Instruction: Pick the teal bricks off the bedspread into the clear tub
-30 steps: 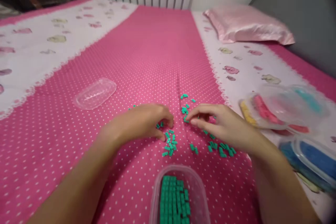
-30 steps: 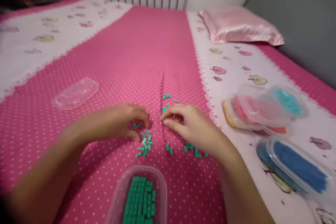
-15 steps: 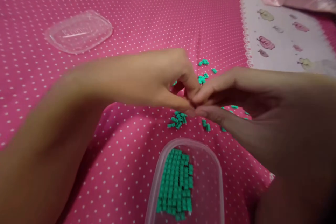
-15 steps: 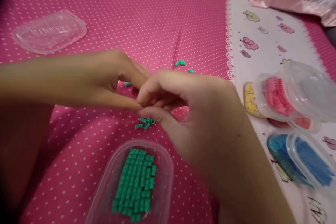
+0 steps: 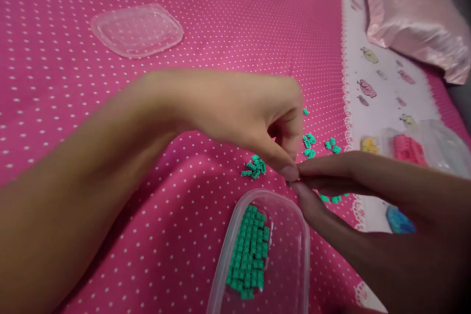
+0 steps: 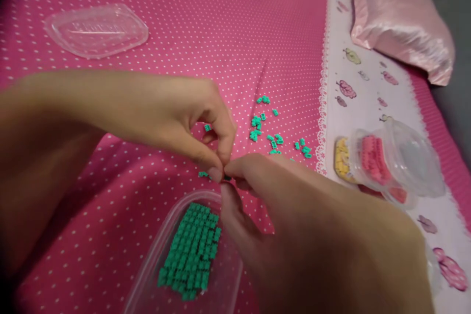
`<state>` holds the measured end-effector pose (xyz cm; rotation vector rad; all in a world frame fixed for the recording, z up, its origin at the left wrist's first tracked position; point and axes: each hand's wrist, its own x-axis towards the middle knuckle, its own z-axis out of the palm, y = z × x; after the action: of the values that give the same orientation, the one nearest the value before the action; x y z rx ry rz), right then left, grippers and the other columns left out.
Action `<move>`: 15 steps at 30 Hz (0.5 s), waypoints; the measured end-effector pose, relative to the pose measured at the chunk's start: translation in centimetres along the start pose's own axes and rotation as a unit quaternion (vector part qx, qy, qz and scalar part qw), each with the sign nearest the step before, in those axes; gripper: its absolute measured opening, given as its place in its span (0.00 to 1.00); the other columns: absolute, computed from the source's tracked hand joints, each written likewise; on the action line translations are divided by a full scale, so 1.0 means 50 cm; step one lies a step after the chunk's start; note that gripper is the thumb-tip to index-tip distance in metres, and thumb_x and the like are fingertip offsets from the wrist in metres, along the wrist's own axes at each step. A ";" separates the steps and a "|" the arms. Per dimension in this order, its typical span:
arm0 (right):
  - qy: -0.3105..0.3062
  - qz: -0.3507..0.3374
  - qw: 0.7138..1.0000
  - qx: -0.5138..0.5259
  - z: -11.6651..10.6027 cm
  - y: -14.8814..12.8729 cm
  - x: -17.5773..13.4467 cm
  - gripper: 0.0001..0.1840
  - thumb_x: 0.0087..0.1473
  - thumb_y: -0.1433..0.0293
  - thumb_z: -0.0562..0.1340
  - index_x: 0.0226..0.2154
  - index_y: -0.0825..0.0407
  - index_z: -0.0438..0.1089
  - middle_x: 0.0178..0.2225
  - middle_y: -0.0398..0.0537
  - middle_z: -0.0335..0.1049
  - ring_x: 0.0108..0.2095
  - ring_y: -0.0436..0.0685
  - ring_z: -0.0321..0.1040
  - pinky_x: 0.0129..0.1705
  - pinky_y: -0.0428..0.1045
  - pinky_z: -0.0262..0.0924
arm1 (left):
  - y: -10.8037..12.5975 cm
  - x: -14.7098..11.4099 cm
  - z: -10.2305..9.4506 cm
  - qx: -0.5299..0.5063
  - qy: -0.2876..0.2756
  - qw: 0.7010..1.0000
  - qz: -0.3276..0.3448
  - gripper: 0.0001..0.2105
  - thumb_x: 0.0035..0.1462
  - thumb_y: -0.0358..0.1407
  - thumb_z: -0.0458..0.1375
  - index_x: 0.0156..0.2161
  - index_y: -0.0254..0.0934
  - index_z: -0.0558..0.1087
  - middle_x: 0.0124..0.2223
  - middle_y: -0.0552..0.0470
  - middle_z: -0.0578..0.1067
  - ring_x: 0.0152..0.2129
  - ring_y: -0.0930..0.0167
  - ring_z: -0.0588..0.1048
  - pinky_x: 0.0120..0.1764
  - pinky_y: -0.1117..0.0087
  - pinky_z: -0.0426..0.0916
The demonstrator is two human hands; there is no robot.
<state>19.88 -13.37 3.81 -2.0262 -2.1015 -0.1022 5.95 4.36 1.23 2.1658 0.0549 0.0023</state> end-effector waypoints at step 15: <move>-0.075 -0.129 0.972 -0.181 0.030 -0.028 -0.050 0.11 0.49 0.75 0.62 0.23 0.42 0.73 0.30 0.45 0.68 0.32 0.59 0.62 0.38 0.56 0.46 | -0.019 -0.016 -0.007 0.162 0.081 0.980 -0.079 0.23 0.50 0.48 0.57 0.38 0.27 0.81 0.22 0.65 0.71 0.23 0.84 0.69 0.35 0.81 0.64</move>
<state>18.37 -15.58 1.99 -1.9839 -2.5971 -0.4159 5.10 5.16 0.65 2.4762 0.3422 0.0842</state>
